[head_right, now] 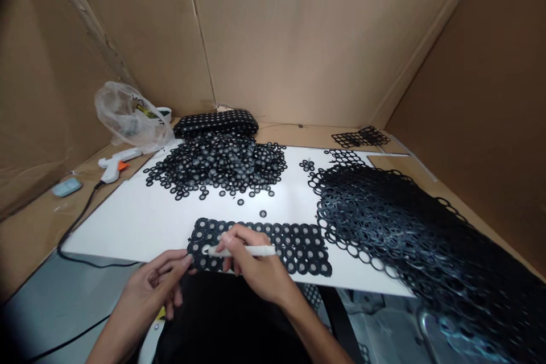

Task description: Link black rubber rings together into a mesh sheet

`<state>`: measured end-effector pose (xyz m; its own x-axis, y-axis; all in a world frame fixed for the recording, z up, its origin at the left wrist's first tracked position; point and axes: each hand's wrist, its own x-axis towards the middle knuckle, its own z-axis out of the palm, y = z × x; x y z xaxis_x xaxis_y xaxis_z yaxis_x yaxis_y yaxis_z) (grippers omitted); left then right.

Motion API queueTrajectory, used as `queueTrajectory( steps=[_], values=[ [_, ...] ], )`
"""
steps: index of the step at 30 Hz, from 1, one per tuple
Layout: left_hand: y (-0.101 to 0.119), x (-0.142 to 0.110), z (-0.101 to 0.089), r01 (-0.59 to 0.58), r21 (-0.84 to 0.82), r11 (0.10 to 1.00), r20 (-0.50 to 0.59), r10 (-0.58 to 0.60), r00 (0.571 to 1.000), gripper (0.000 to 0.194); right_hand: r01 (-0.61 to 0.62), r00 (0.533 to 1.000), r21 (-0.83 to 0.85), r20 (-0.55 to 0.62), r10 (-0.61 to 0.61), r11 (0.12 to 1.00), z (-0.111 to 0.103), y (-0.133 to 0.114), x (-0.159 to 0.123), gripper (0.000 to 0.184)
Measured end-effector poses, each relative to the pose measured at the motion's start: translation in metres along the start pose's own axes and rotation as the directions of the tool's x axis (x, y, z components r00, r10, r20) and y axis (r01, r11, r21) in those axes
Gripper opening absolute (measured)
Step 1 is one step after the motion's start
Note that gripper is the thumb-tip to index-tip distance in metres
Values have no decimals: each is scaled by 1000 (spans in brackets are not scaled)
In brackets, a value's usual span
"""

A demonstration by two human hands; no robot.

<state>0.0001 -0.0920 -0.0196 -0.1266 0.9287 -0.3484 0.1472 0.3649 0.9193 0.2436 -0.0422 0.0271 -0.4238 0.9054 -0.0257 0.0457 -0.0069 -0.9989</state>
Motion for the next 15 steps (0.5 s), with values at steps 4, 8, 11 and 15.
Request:
queueTrajectory(
  steps=[4, 8, 11, 15],
  values=[
    [-3, 1, -2, 19, 12, 1000, -8, -19, 1000, 71, -36, 995, 81, 97, 28, 996, -4, 7, 6, 29],
    [-1, 1, -4, 6, 43, 999, -22, -5, 1000, 66, 19, 997, -24, 81, -17, 1000, -5, 4, 5, 19],
    [2, 1, -4, -5, 50, 999, -45, 8, 999, 65, 16, 997, 6, 77, -16, 1000, -3, 3, 4, 16],
    [0, 1, -4, -15, 44, 999, -65, 18, 998, 62, 0, 997, 60, 76, -4, 998, -3, 5, 2, 9]
  ],
)
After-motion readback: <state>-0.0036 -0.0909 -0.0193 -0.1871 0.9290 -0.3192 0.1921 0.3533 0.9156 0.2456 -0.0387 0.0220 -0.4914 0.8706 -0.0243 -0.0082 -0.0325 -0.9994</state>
